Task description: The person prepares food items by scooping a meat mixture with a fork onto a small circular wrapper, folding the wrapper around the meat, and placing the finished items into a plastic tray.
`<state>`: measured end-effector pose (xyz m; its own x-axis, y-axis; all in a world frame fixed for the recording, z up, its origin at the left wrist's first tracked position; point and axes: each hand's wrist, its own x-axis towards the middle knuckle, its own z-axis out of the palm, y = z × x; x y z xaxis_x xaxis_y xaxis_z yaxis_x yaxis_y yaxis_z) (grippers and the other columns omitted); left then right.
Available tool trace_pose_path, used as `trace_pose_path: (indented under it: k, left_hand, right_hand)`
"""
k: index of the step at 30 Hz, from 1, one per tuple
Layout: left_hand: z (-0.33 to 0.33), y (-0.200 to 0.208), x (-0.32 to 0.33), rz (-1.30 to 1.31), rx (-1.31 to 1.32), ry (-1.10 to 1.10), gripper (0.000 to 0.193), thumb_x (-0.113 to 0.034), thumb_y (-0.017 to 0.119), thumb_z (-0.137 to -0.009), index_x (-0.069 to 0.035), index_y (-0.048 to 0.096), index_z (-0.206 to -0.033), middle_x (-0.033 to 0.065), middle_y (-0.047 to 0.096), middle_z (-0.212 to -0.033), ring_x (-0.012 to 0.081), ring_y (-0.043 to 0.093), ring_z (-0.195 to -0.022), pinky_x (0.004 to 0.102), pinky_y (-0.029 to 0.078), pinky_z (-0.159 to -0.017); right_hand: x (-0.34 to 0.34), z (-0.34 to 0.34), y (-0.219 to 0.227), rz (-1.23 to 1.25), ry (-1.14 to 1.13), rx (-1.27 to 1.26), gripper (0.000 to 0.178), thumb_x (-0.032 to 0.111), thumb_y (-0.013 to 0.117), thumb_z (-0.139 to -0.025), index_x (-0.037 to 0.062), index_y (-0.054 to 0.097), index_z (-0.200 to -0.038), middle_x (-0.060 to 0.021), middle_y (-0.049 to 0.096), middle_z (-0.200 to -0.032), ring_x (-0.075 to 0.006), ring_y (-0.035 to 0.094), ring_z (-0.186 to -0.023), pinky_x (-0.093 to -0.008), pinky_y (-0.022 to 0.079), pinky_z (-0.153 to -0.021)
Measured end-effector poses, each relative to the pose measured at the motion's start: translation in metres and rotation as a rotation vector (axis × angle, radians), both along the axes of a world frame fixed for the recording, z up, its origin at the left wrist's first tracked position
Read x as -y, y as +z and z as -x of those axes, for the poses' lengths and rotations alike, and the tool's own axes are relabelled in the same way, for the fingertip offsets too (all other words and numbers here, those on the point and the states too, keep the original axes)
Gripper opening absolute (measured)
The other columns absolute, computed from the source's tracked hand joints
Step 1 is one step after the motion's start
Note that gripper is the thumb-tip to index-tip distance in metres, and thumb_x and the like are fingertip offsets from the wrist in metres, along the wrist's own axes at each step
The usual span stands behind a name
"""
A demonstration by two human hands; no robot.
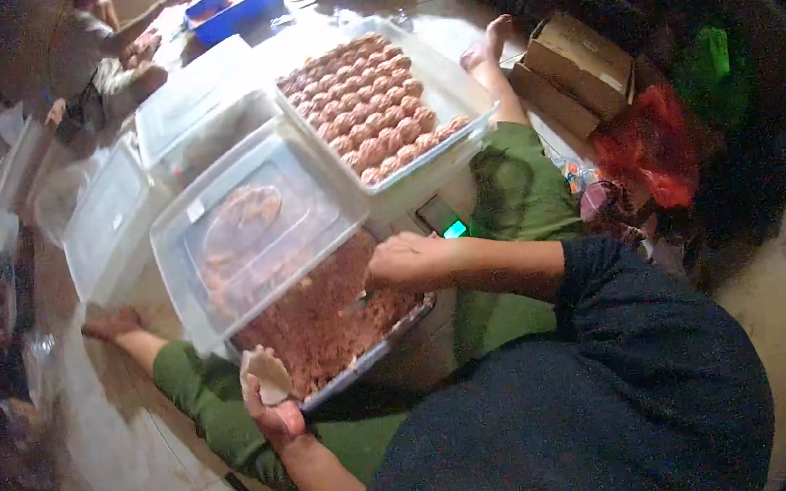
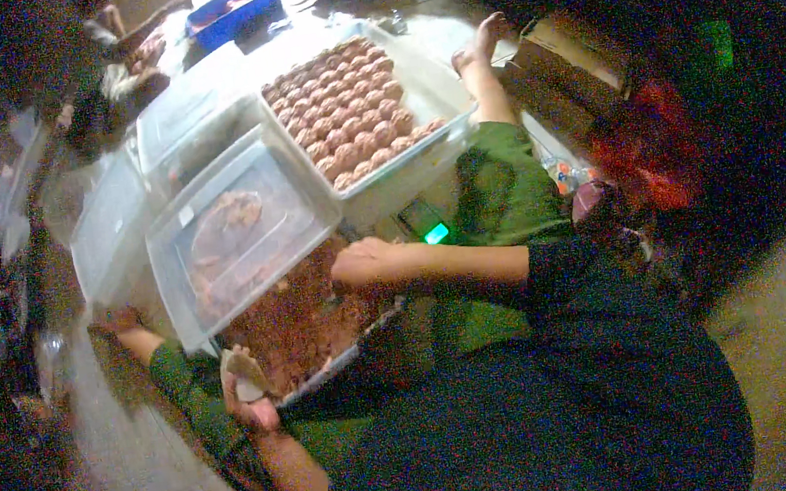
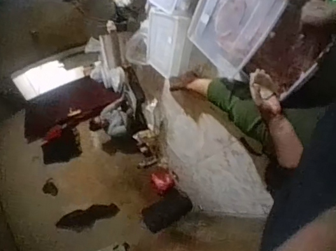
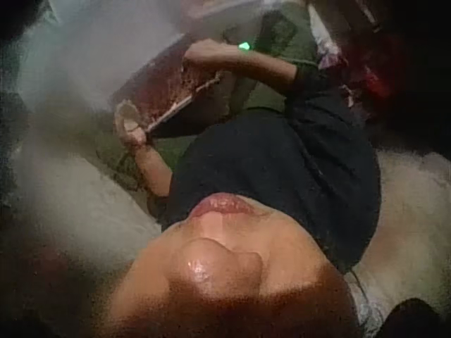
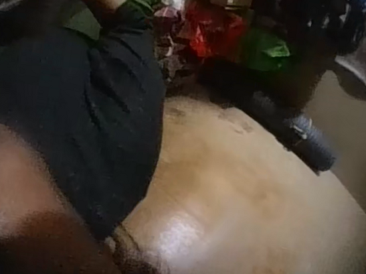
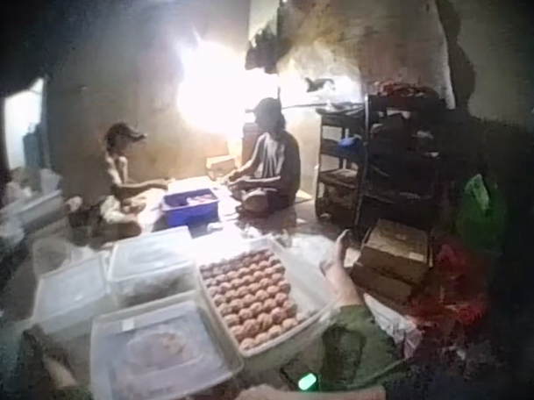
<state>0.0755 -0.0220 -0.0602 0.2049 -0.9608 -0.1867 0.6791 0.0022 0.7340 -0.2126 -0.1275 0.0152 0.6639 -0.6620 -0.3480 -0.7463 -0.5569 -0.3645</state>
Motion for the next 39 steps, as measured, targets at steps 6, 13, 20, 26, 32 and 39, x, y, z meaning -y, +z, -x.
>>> trace_pose_path:
  k: [6, 13, 20, 26, 32, 39]
  left_hand:
    - [0.028, 0.0, 0.02, 0.023, -0.026, -0.25, 0.05, -0.036, 0.048, -0.088, 0.002, 0.044, -0.121, 0.0156, 0.052, -0.115, 0.0281, 0.052, -0.104, 0.0371, 0.042, -0.091]
    - [0.032, -0.006, 0.026, -0.117, 0.007, -0.371, 0.07, -0.052, 0.046, -0.084, 0.003, 0.036, -0.127, 0.0193, 0.048, -0.119, 0.0339, 0.048, -0.107, 0.0426, 0.039, -0.093]
    - [0.032, -0.004, 0.025, -0.117, 0.001, -0.39, 0.07, -0.05, 0.046, -0.084, 0.003, 0.034, -0.128, 0.02, 0.046, -0.122, 0.0339, 0.046, -0.11, 0.0423, 0.037, -0.095]
    - [0.033, -0.002, 0.021, -0.117, -0.048, -0.402, 0.068, -0.047, 0.048, -0.084, 0.003, 0.034, -0.128, 0.021, 0.046, -0.122, 0.0337, 0.046, -0.111, 0.0414, 0.038, -0.095]
    - [0.041, 0.008, 0.022, -0.143, -0.081, -0.303, 0.064, -0.044, 0.052, -0.083, 0.005, 0.041, -0.122, 0.0232, 0.051, -0.115, 0.034, 0.05, -0.107, 0.0416, 0.039, -0.094]
    - [0.042, 0.007, 0.023, -0.162, -0.045, -0.294, 0.064, -0.044, 0.052, -0.082, 0.006, 0.042, -0.121, 0.0231, 0.052, -0.114, 0.0345, 0.05, -0.107, 0.0425, 0.038, -0.095]
  right_hand:
    - [0.043, 0.063, 0.027, -0.183, -0.166, 0.7, 0.023, 0.003, 0.059, -0.078, 0.0063, 0.064, -0.1, -0.0084, 0.066, -0.092, -0.0163, 0.062, -0.076, -0.0289, 0.049, -0.073]
    - [0.192, 0.158, 0.009, 0.165, -0.653, 0.842, 0.024, -0.001, 0.058, -0.078, 0.0074, 0.065, -0.1, -0.0031, 0.066, -0.087, -0.0065, 0.055, -0.063, -0.0224, 0.045, -0.056]
    - [0.265, 0.144, -0.002, 0.402, -0.783, 0.235, 0.024, 0.008, 0.057, -0.075, 0.0167, 0.067, -0.095, -0.0109, 0.064, -0.091, -0.0227, 0.062, -0.079, -0.0339, 0.048, -0.069]
    - [0.278, 0.16, -0.008, 0.535, -0.771, 0.405, 0.019, 0.007, 0.046, -0.086, 0.0074, 0.064, -0.092, -0.0056, 0.062, -0.075, -0.0134, 0.053, -0.058, -0.0289, 0.043, -0.052]
    - [0.288, 0.154, 0.029, 0.809, -0.788, 0.923, 0.014, 0.009, 0.053, -0.081, 0.0, 0.053, -0.092, -0.0152, 0.064, -0.078, -0.0215, 0.062, -0.065, -0.032, 0.051, -0.057]
    - [0.297, 0.137, 0.005, 0.967, -0.71, 0.488, 0.024, 0.016, 0.061, -0.074, -0.0006, 0.055, -0.091, -0.0173, 0.06, -0.083, -0.0285, 0.062, -0.072, -0.0371, 0.05, -0.065]
